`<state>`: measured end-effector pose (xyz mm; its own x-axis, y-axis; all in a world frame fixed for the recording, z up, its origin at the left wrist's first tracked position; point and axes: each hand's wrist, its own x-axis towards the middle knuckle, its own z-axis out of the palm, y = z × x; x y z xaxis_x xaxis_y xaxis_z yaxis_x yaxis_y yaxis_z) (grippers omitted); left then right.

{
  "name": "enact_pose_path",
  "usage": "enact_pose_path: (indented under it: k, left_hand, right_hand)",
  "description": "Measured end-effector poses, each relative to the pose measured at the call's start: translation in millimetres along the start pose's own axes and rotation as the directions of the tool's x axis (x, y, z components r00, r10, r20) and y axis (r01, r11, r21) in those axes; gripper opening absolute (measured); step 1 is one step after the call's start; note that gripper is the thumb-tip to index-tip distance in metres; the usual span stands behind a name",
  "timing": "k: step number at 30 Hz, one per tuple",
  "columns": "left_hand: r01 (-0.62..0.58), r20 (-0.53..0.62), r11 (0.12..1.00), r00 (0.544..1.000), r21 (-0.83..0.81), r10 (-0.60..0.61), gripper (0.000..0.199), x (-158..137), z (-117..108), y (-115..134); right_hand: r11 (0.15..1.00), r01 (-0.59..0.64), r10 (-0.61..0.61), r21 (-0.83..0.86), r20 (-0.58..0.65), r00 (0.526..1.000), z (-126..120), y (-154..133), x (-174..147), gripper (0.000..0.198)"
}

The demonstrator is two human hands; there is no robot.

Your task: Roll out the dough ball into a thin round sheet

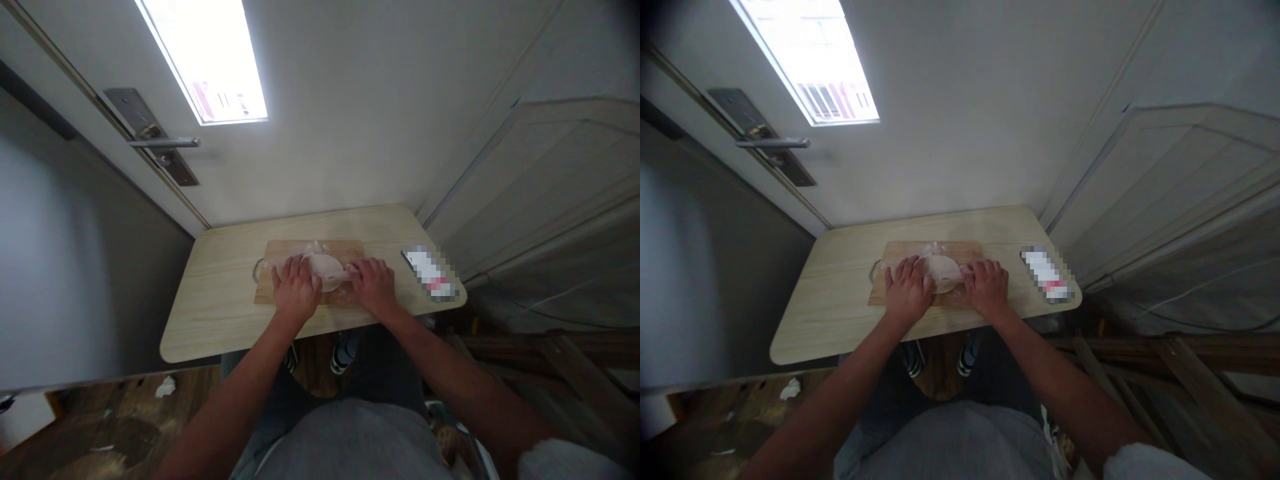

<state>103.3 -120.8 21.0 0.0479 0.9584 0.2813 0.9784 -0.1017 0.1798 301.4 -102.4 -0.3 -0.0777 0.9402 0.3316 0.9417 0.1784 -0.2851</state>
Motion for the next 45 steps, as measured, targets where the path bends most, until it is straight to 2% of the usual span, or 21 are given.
enact_pose_path:
  k: [7,15,21,30,40,45]
  left_hand:
    - [0.043,-0.025,0.999,0.999,-0.026,-0.043,0.041,18.1,-0.4,-0.4]
    - [0.073,-0.043,0.996,0.997,0.045,-0.071,0.041,32.6,2.4,-11.1]
    - [0.062,-0.014,0.997,0.998,0.055,-0.062,0.04,35.4,3.6,-13.1]
    - [0.063,0.007,0.995,0.998,0.076,-0.064,0.041,52.8,7.6,-20.1]
    - [0.064,-0.021,0.998,0.998,0.021,-0.064,0.038,77.9,5.5,-25.9]
    - [0.039,-0.042,0.997,0.998,0.065,-0.036,0.037,89.6,6.5,-28.3]
  right_hand:
    - [1.0,-0.014,0.014,-0.015,0.003,1.0,5.6,-13.8,23.9,0.037]
    - [0.997,-0.008,0.01,-0.072,0.025,1.0,9.5,-36.3,37.3,0.038]
    - [0.992,0.017,-0.012,-0.121,0.041,0.999,8.9,-39.1,37.2,0.032]
    - [0.991,0.026,-0.018,-0.129,0.064,0.998,17.9,-40.8,54.9,0.038]
    - [0.992,0.021,-0.008,-0.121,0.112,0.994,23.5,-45.2,76.6,0.043]
    - [0.995,-0.012,0.025,-0.1,0.123,0.992,26.2,-47.0,84.1,0.043]
